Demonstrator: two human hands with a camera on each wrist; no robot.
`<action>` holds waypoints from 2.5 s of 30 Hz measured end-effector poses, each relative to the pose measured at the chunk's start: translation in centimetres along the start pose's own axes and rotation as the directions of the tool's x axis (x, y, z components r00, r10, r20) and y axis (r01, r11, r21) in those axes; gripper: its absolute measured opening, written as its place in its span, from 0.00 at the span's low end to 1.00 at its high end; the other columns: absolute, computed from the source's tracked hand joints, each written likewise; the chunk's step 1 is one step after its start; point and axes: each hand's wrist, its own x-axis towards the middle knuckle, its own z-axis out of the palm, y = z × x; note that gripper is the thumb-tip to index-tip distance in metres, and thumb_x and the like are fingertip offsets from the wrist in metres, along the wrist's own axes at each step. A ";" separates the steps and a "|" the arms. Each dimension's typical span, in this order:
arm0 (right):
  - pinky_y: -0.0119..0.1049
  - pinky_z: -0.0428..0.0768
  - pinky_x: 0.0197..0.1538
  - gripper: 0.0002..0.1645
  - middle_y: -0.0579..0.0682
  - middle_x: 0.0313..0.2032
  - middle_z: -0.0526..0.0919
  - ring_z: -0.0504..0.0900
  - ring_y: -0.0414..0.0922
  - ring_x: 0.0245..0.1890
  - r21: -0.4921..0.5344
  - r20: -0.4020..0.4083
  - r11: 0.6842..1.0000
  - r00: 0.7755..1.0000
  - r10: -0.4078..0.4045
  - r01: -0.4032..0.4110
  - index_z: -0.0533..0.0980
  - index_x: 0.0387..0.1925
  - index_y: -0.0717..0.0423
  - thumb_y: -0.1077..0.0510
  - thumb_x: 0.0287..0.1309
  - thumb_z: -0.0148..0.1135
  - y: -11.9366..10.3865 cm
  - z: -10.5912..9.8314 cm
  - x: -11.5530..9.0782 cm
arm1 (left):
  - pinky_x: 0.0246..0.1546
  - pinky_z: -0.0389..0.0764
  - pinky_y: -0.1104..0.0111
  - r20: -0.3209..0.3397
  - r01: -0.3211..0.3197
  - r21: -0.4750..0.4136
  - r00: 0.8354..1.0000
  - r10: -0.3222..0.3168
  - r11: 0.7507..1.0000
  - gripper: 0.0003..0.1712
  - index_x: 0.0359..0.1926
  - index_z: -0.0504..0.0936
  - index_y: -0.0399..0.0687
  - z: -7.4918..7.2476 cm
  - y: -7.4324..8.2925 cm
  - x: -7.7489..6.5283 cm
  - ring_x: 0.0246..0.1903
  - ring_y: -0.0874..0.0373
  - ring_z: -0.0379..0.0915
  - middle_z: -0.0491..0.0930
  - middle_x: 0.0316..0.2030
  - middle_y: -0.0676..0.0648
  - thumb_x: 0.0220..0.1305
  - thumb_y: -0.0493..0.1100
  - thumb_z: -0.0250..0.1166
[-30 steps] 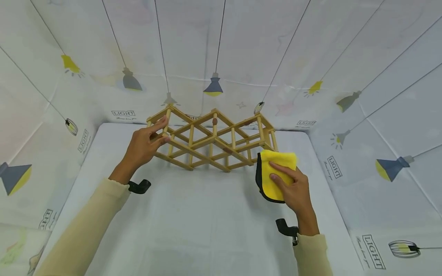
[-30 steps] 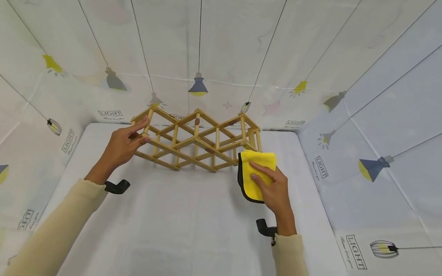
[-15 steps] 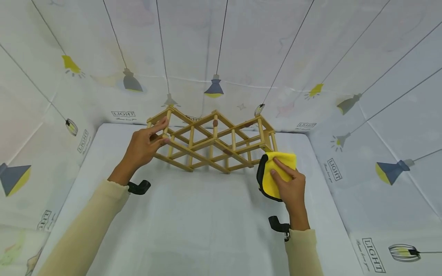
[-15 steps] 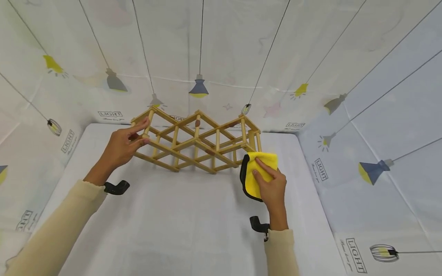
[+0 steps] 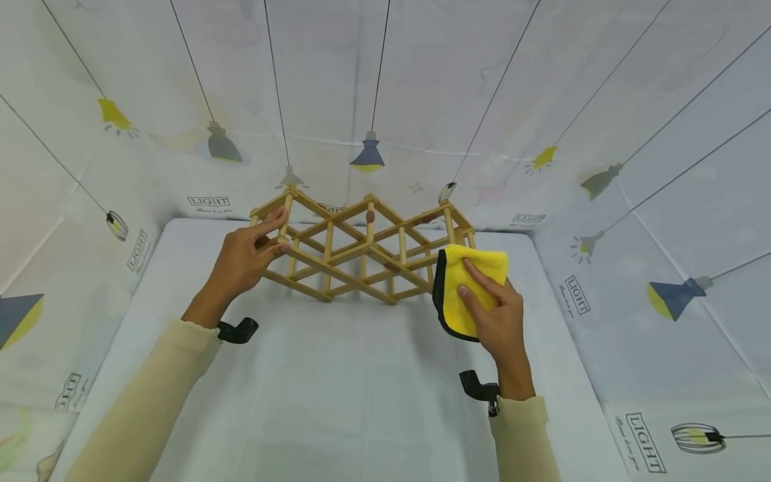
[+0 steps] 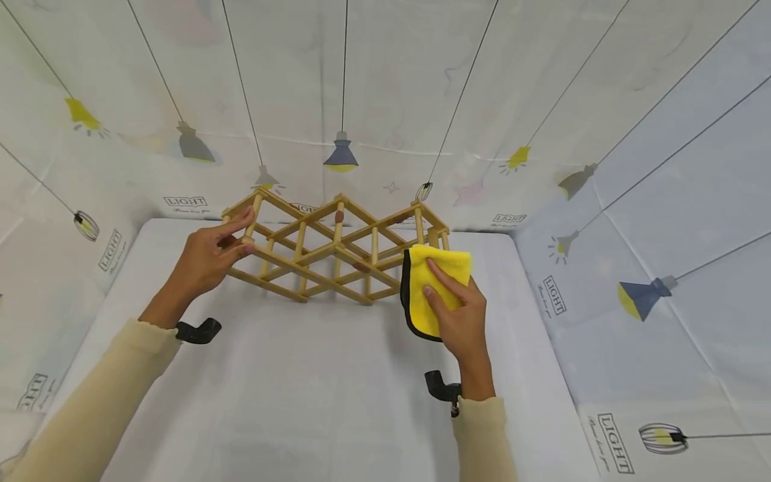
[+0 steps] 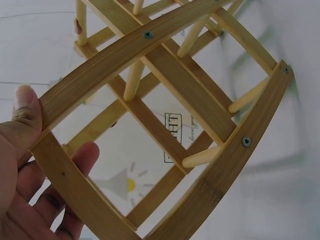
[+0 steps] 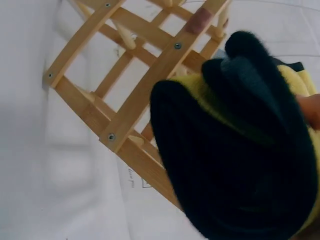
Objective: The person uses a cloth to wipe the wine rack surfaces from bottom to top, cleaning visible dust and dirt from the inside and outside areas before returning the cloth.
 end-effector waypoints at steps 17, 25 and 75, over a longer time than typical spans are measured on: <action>0.23 0.84 0.43 0.26 0.54 0.67 0.81 0.81 0.49 0.54 -0.181 -0.123 0.922 0.938 0.324 -0.342 0.82 0.63 0.26 0.54 0.69 0.72 6.9 -2.1 -4.5 | 0.70 0.77 0.50 0.007 -0.016 -0.002 1.000 0.016 1.000 0.39 0.79 0.68 0.54 0.0 0.2 0.3 0.75 0.44 0.69 0.64 0.79 0.54 0.71 0.50 0.70; 0.27 0.87 0.51 0.28 0.53 0.64 0.80 0.85 0.44 0.54 0.035 -0.082 0.991 0.988 0.130 -0.128 0.80 0.67 0.33 0.55 0.69 0.72 1.8 2.1 -3.1 | 0.70 0.76 0.48 0.000 0.009 -0.004 1.000 -0.009 1.000 0.38 0.79 0.69 0.55 -0.1 0.2 0.2 0.74 0.42 0.71 0.64 0.79 0.56 0.71 0.51 0.69; 0.30 0.87 0.48 0.30 0.48 0.67 0.80 0.82 0.49 0.52 0.126 0.033 0.945 0.953 0.300 -0.302 0.81 0.66 0.28 0.57 0.68 0.72 1.6 8.9 -3.0 | 0.69 0.78 0.48 -0.016 -0.045 0.000 0.999 0.045 0.999 0.37 0.77 0.70 0.50 0.3 -0.2 0.1 0.75 0.41 0.69 0.66 0.78 0.53 0.71 0.48 0.70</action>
